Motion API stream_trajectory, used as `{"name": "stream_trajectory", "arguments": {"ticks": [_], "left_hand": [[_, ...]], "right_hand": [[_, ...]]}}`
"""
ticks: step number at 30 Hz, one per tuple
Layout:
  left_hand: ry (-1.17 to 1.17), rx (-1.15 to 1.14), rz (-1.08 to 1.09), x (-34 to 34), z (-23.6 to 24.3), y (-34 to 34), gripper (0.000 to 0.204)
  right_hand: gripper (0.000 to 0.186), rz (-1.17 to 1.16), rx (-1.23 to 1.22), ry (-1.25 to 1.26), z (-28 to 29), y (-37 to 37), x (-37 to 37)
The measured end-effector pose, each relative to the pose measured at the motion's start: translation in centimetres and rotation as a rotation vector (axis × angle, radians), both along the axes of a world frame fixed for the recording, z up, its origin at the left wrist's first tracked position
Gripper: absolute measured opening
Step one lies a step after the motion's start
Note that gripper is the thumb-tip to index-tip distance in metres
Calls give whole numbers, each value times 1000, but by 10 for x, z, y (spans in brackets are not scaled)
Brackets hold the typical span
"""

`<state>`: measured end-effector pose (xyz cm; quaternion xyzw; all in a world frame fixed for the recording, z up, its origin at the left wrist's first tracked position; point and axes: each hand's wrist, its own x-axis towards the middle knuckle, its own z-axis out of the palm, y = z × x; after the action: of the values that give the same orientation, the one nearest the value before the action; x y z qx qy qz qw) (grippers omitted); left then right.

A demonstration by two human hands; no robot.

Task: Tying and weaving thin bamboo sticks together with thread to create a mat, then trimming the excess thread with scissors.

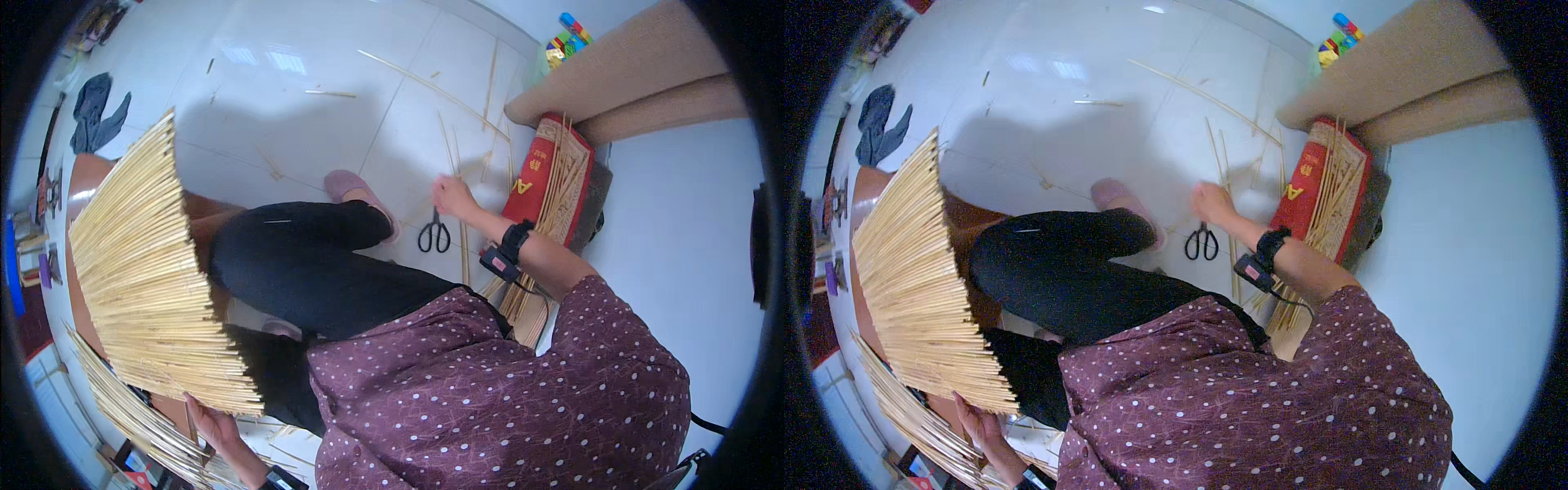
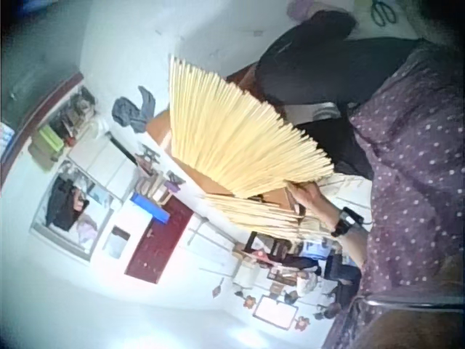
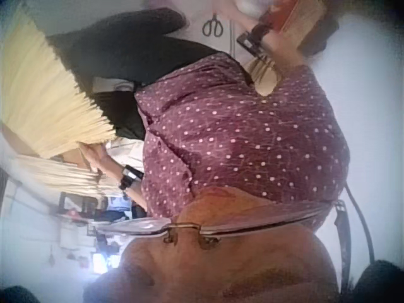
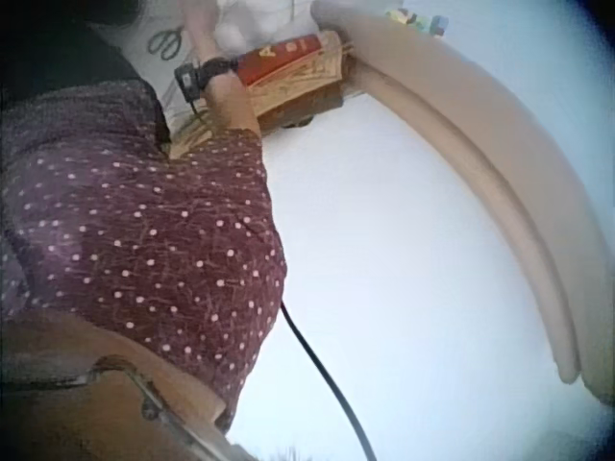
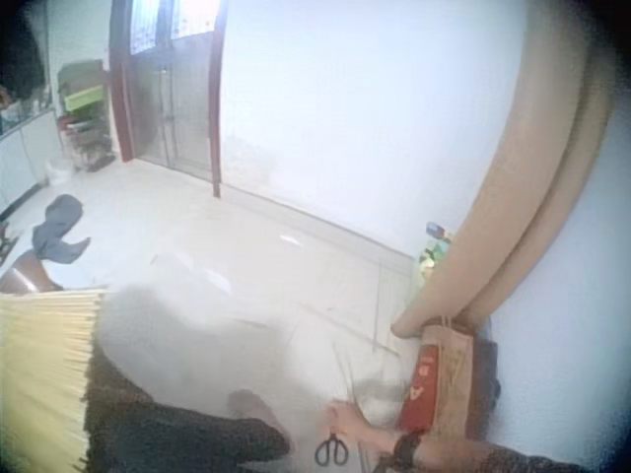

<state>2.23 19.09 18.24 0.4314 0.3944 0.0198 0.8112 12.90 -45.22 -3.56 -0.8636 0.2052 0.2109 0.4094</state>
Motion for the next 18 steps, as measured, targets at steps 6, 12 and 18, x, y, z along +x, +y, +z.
{"name": "stream_trajectory", "arguments": {"ticks": [6, 12, 18], "left_hand": [[71, 7, -7, -17, 16, 11, 42], [21, 17, -12, -17, 12, -2, 44], [72, 82, 68, -9, 39, -39, 42]], "right_hand": [[32, 91, -300, 199, -72, 3, -101], [55, 93, -461, 170, -55, 44, -109], [34, 56, -195, 172, -104, 25, -102]]}}
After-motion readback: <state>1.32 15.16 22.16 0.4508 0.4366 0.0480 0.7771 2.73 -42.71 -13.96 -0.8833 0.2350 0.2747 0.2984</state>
